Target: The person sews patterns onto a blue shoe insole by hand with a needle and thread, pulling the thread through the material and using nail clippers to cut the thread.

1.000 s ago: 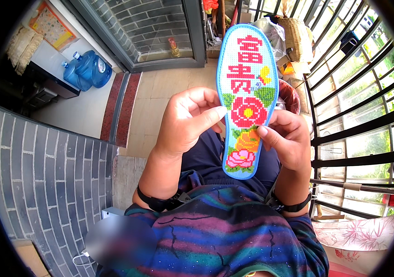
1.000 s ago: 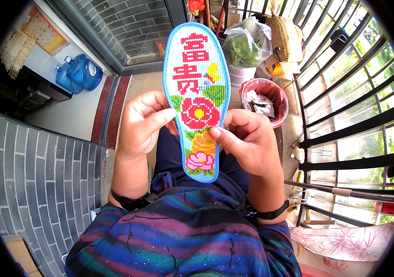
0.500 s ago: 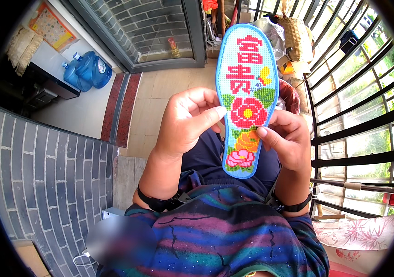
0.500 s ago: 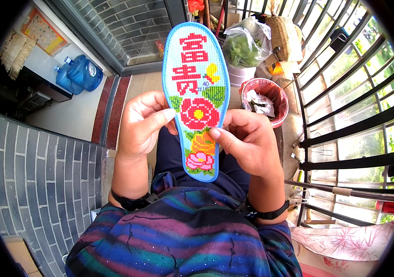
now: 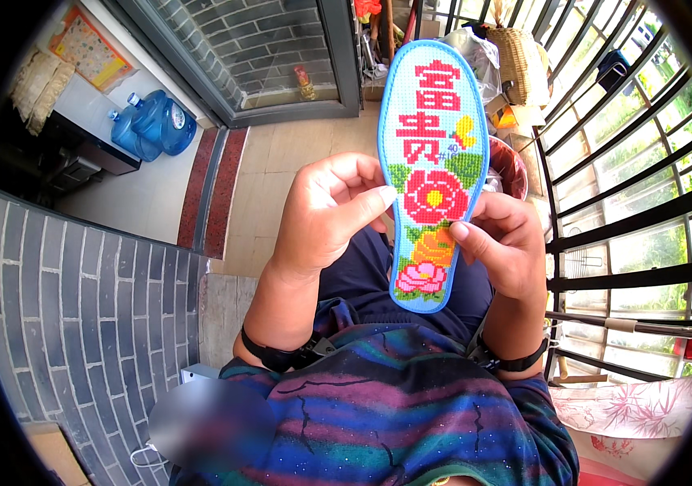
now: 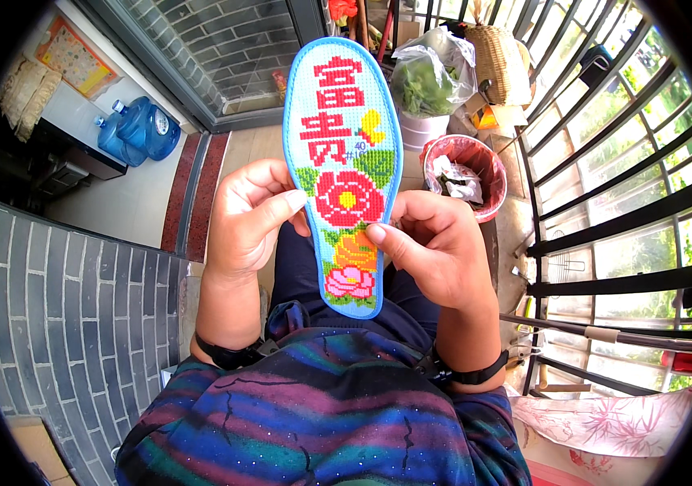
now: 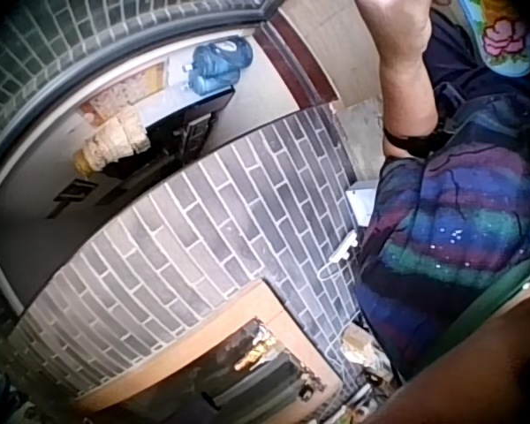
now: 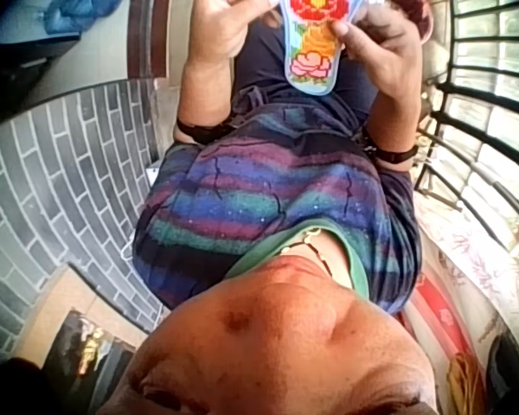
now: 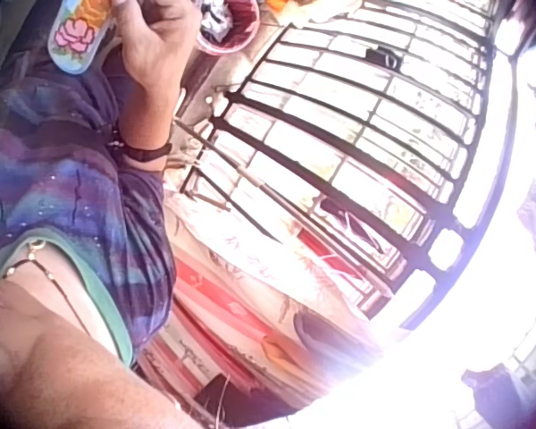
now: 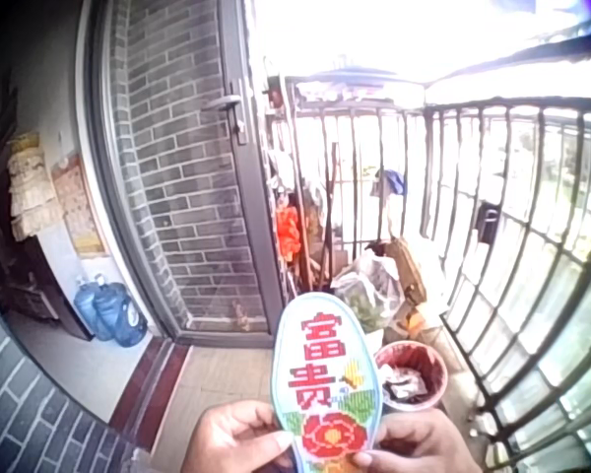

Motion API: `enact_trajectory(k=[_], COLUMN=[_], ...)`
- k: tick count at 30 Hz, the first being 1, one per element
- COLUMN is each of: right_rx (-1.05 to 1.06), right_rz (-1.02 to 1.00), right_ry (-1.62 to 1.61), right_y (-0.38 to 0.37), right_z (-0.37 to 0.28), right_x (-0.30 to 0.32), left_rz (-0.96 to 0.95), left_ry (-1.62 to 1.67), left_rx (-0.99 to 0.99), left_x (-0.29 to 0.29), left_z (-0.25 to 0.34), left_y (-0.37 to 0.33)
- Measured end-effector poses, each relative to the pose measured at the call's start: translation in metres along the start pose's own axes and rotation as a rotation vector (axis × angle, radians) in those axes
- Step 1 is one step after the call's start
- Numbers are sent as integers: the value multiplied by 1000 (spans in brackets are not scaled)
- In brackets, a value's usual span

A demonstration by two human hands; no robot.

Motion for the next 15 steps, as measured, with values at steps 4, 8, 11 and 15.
enact_trajectory(k=[4,8,11,15], right_rx=[-7,7,28,57], right_rz=[-11,-3,2,19], right_ry=[7,-7,10,77], right_y=[0,0,0,0], right_z=[2,-1,-2,-1], right_x=[2,-2,-4,-2], left_rz=[7,29,46,61], left_ry=[33,-3,-21,-81], left_rx=[-31,-95,-108,-113], left_x=[-1,-1,-2,-2], left_z=[2,8,10,11], left_y=[1,2,3,3])
Point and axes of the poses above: each hand's wrist, its own y-axis away from the middle knuckle, its own x-axis out of the back of the hand, z = x × y, the point moved 7 cm from there along -y, towards the middle knuckle, and after that the axes turned 9 degrees about z, right-handed, at the moved point
